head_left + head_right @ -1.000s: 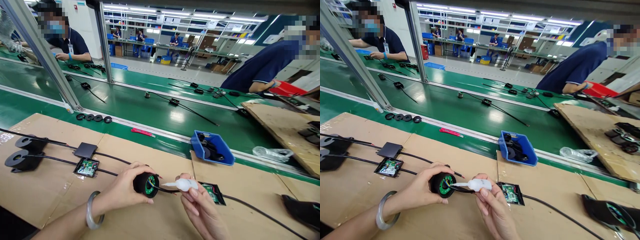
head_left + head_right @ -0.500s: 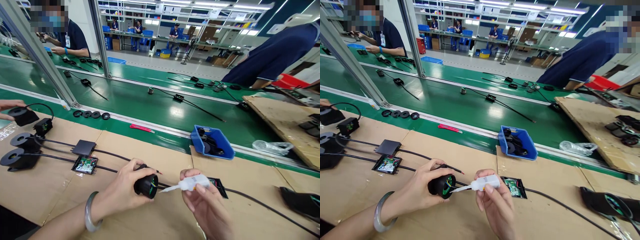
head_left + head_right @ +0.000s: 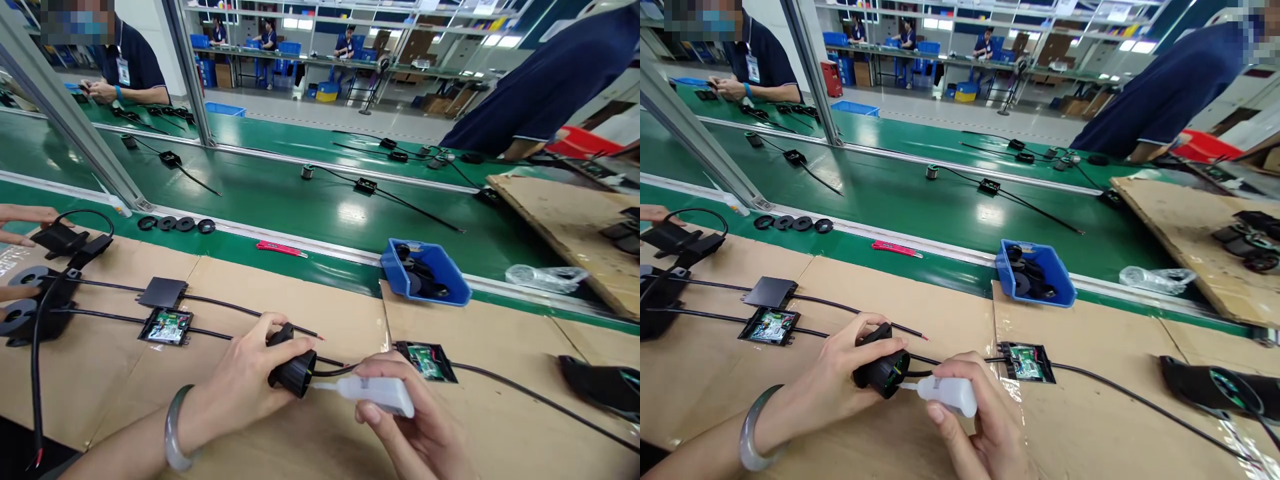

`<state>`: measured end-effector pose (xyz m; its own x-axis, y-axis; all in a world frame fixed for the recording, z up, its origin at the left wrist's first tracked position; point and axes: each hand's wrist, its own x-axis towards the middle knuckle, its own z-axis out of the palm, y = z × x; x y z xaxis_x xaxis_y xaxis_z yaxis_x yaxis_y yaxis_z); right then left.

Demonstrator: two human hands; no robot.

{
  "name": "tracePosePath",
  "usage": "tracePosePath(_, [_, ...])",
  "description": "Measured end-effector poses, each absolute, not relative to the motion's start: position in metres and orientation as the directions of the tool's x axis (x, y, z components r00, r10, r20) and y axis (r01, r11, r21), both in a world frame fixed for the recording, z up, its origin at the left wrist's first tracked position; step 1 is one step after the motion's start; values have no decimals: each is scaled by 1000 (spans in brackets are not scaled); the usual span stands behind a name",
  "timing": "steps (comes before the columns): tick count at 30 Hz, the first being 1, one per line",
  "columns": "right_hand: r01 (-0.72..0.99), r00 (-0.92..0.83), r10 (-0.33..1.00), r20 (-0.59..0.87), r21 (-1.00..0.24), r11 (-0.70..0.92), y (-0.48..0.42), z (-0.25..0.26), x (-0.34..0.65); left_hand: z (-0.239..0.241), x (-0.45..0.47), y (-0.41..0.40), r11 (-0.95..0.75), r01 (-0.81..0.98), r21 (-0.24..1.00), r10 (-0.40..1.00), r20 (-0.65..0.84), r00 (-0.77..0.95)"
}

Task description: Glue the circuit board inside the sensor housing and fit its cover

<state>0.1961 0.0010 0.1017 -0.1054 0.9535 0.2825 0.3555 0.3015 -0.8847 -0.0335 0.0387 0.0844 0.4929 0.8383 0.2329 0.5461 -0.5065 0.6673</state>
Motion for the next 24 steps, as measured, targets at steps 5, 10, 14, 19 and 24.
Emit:
tracePosePath(5, [448,-271,894,356,-776,444,4,107,198,84,-34,36,-552,571,608,819,269,506])
tracePosePath(10, [462,-324,873,364,-745,482,2,109,197,85,-33,36,-556,584,592,819,269,507])
tracePosePath(14, [478,-369,848,381,-704,525,1,110,197,85,-32,35,-574,578,580,809,294,509])
tracePosePath(19, [468,-400,822,405,-680,564,0,112,197,85,-32,33,-598,580,553,796,326,511])
tracePosePath(24, [511,-374,816,441,-636,578,-1,113,194,84,-33,32,-609,583,538,789,337,513])
